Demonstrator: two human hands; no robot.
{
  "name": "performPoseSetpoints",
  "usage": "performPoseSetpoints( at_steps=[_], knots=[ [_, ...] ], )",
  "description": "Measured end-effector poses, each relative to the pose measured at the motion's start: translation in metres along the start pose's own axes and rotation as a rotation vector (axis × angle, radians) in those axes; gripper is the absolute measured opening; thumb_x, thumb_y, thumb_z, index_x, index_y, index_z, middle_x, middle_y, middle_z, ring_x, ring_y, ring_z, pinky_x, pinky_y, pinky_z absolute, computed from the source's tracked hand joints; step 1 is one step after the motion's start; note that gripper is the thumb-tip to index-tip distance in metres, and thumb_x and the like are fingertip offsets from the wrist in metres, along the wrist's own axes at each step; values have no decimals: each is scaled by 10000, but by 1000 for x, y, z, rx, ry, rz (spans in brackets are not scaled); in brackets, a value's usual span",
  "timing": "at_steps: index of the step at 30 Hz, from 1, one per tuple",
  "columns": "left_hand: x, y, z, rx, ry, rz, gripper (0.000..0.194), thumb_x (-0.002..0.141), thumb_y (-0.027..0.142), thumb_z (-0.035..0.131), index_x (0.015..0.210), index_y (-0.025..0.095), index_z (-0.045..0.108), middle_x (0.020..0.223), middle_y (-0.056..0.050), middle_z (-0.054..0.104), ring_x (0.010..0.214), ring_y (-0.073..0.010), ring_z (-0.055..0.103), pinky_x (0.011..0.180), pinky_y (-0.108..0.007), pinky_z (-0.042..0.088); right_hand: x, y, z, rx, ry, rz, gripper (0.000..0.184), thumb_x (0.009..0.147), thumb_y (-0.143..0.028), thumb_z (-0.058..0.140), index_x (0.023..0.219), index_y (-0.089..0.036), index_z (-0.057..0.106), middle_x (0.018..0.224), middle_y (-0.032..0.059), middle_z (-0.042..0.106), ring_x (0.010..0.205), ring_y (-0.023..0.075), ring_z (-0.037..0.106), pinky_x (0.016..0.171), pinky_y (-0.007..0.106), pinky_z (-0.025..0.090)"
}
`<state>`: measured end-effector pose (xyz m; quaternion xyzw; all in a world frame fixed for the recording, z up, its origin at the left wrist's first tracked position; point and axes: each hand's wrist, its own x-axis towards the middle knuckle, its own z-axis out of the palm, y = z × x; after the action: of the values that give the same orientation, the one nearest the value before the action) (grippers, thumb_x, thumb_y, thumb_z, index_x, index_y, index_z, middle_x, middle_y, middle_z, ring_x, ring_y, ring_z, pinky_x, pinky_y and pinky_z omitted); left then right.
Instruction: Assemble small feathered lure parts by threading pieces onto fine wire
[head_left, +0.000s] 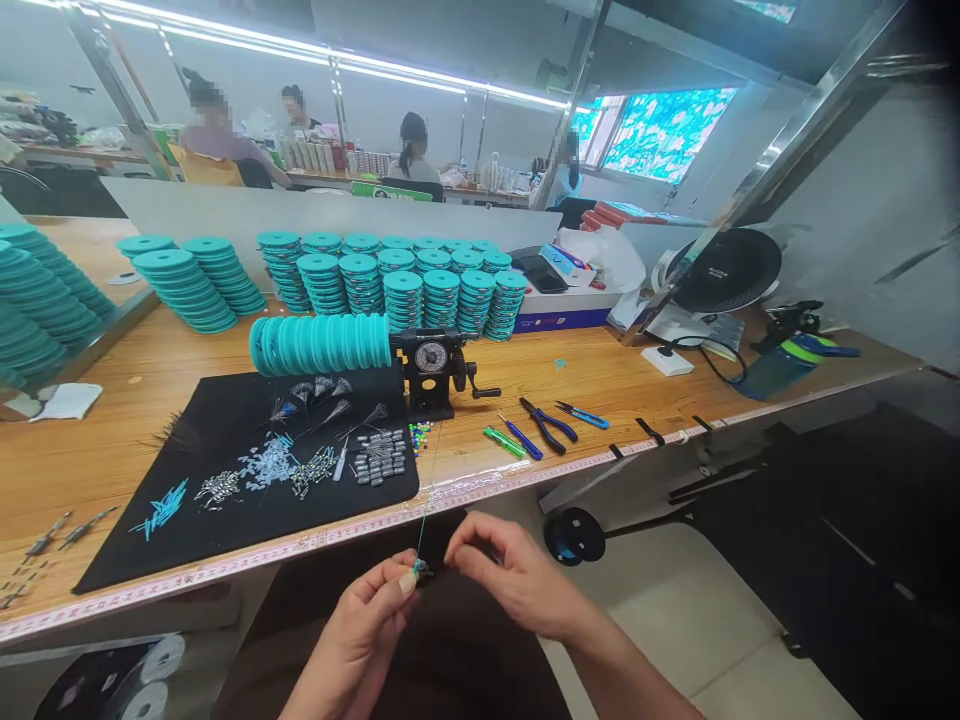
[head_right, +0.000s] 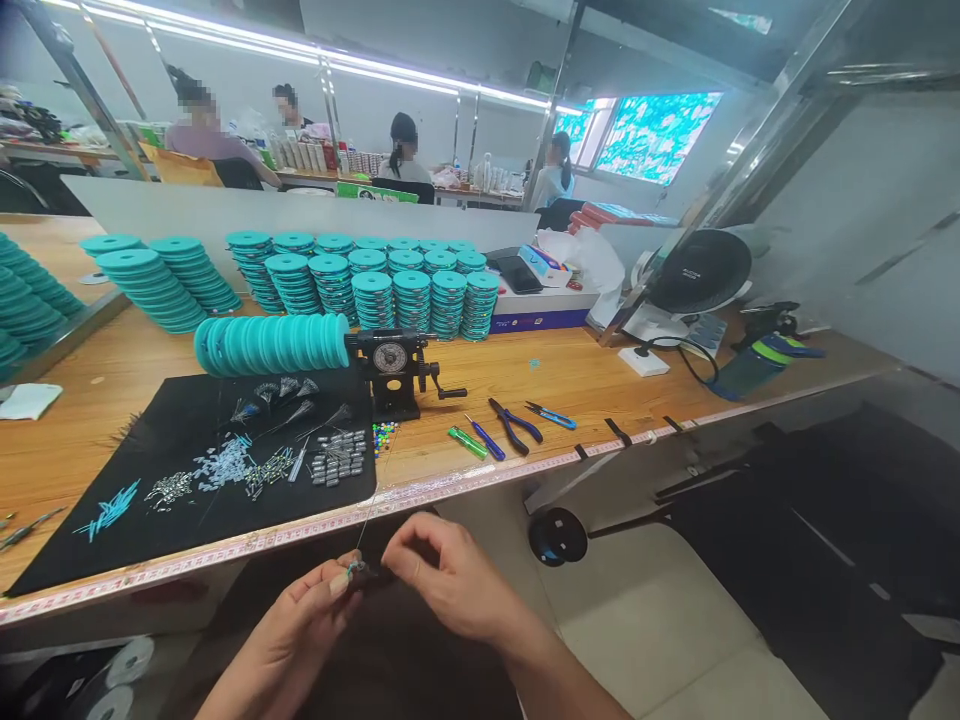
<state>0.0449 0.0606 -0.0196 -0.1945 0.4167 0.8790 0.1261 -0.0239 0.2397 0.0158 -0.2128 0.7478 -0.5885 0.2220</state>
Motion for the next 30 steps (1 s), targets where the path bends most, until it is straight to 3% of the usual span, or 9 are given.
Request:
performPoseSetpoints(
  at_steps=[3,6,9,11,16,26,30],
  knots=[
    [1,-6,-1,-71,-5,-62,170,732,323,795,705,181,705,876,-28,581,890,-178,478,799,-275,419,13,9,8,95,58,-89,190,924,-348,616,952,-186,712,987,50,660,950,191,582,861,297,421],
    [3,-13,-3,-119,4,-127,186,725,330,809,770,173,719,824,-8,556,797,-138,492,704,-227,418,20,22,20,366,-28,9,257,896,-418,651,917,-169,713,922,46,655,877,177,582,823,292,428],
    [4,-16,-2,-102,-5,-153,220,714,329,824,775,149,714,796,11,549,654,-80,458,606,-188,385,22,32,23,503,-100,86,419,912,-535,577,839,-144,709,831,44,639,791,164,563,793,301,425],
    [4,-17,0,-74,-20,-150,224,732,332,811,754,139,699,763,19,554,592,-56,428,569,-176,364,21,36,19,514,-143,91,459,908,-563,564,811,-137,705,842,56,641,813,173,565,810,314,423],
    [5,-21,6,-103,-50,-143,261,742,360,796,747,131,672,700,27,561,521,-37,388,519,-163,336,20,36,9,507,-192,109,290,752,-396,803,796,-147,662,890,31,624,844,161,556,805,286,417],
    [7,-35,11,-288,136,-183,327,557,295,880,708,124,647,635,23,596,459,-24,410,430,-140,315,23,43,11,386,-235,121,253,784,-354,764,805,-138,634,770,-9,588,724,125,500,695,246,369],
    [6,-41,8,-279,162,-192,300,576,257,871,720,120,646,631,27,600,449,-17,432,415,-124,321,22,46,12,356,-237,114,246,783,-350,755,792,-136,634,749,-11,583,699,123,489,672,247,365]
  ],
)
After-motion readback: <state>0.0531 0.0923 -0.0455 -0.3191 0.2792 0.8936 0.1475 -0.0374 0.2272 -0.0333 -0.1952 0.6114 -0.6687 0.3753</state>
